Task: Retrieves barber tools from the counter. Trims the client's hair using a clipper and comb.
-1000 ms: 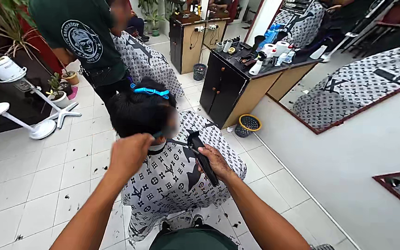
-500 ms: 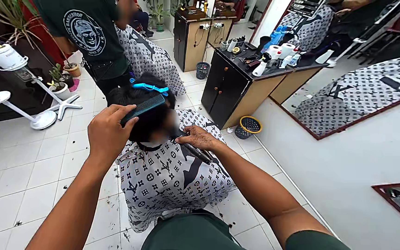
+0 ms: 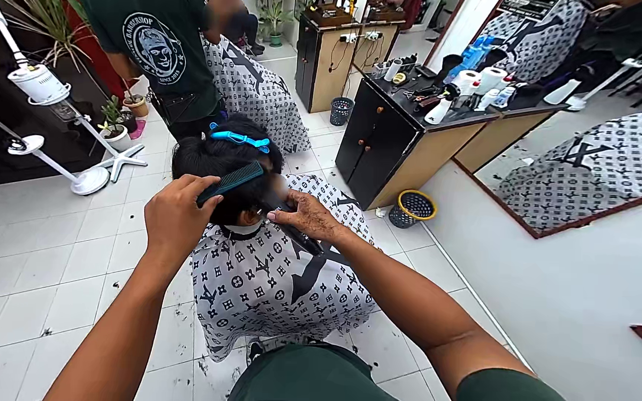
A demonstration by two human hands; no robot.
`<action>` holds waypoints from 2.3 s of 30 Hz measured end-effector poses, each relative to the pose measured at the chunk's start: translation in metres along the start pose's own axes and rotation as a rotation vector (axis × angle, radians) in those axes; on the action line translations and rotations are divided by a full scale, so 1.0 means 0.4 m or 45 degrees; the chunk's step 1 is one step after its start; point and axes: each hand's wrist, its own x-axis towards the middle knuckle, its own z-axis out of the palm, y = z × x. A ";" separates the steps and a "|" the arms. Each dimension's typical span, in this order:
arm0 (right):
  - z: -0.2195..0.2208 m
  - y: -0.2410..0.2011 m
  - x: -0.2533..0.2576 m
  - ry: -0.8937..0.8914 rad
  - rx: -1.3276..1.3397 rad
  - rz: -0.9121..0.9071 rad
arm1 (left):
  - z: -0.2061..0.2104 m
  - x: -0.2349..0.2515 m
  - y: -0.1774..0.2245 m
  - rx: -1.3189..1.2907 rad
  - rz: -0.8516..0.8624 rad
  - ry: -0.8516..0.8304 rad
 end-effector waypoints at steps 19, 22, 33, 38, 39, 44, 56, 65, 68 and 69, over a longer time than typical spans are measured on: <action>-0.003 -0.037 -0.012 0.039 -0.136 -0.001 | -0.004 0.001 0.006 0.024 0.025 -0.031; 0.008 -0.047 -0.015 0.052 -0.091 -0.094 | -0.002 0.003 0.007 0.026 0.024 -0.042; 0.006 -0.035 -0.013 -0.008 -0.037 -0.026 | -0.015 0.015 0.016 0.054 0.057 -0.065; -0.032 0.002 -0.010 -0.094 0.016 0.324 | -0.027 0.032 0.026 0.073 0.067 -0.032; -0.029 -0.003 -0.009 -0.081 0.129 0.289 | -0.026 0.036 0.025 0.077 0.061 -0.040; -0.045 -0.016 -0.003 -0.102 0.178 0.118 | -0.023 0.050 0.032 0.108 0.080 -0.071; -0.088 -0.031 0.014 -0.167 -0.075 0.257 | -0.033 0.063 0.050 0.183 0.096 -0.107; -0.062 -0.016 0.008 -0.108 -0.034 0.130 | -0.031 0.057 0.048 0.193 0.116 -0.090; -0.062 -0.017 0.006 -0.119 -0.192 0.224 | -0.034 0.053 0.046 0.203 0.114 -0.063; -0.053 -0.024 0.006 -0.097 -0.159 0.192 | -0.031 0.051 0.043 0.196 0.105 -0.066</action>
